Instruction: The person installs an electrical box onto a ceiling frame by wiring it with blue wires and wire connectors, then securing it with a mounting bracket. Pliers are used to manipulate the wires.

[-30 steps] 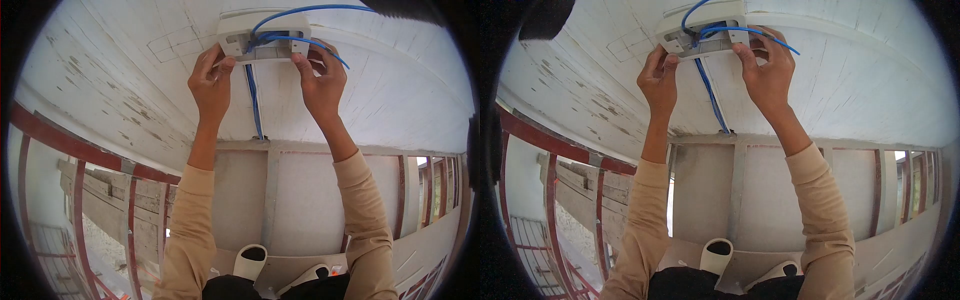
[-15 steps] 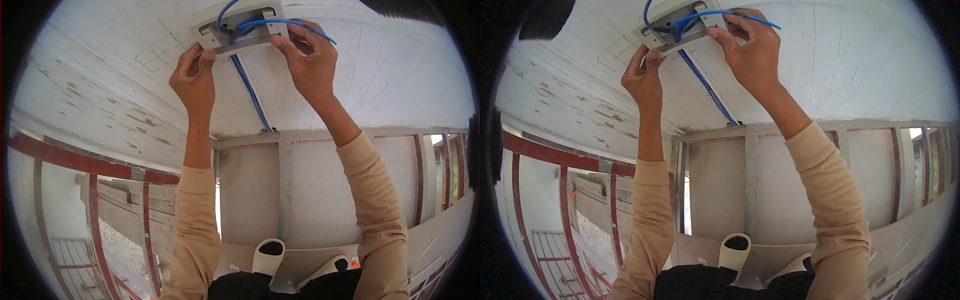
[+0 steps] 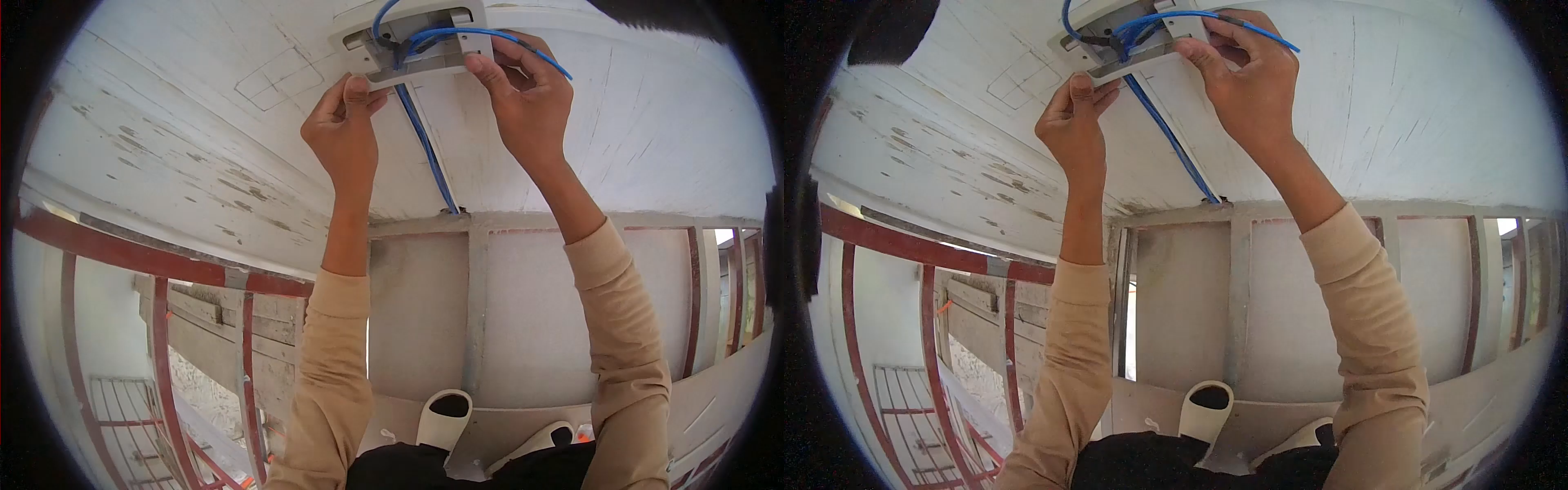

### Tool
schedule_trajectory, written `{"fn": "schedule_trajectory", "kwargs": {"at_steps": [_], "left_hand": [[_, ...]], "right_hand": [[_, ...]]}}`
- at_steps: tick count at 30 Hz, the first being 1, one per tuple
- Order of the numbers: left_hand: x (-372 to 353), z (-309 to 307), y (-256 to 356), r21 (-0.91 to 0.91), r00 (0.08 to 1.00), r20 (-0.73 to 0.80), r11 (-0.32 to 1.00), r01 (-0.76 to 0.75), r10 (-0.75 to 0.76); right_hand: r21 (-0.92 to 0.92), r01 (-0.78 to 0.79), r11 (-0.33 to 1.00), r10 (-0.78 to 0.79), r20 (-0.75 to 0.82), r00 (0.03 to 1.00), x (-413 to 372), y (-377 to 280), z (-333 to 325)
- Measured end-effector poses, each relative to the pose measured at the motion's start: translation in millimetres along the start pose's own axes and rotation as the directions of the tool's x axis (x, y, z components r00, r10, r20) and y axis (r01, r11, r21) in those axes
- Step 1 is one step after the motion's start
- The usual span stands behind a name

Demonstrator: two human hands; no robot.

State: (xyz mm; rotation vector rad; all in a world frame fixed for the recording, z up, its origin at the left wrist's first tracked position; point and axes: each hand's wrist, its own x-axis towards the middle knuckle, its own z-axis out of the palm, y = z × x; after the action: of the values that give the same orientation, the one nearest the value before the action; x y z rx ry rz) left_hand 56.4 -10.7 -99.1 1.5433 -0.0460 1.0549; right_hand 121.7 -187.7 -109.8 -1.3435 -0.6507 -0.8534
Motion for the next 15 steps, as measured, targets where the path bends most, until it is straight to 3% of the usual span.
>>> {"fn": "schedule_trajectory", "kwargs": {"at_steps": [10,15], "left_hand": [[7.8,-11.2,1.9,0.048,0.993,0.118,0.999,0.012,-0.018],[5.4,-7.1,5.0,0.032,0.993,0.116,0.999,0.012,-0.016]], "right_hand": [[0.004,0.088,0.996,-0.088,-0.02,0.996,1.7,8.1,1.5],[0.004,0.054,0.999,-0.054,0.017,0.998,3.7,6.6,-2.7]]}}
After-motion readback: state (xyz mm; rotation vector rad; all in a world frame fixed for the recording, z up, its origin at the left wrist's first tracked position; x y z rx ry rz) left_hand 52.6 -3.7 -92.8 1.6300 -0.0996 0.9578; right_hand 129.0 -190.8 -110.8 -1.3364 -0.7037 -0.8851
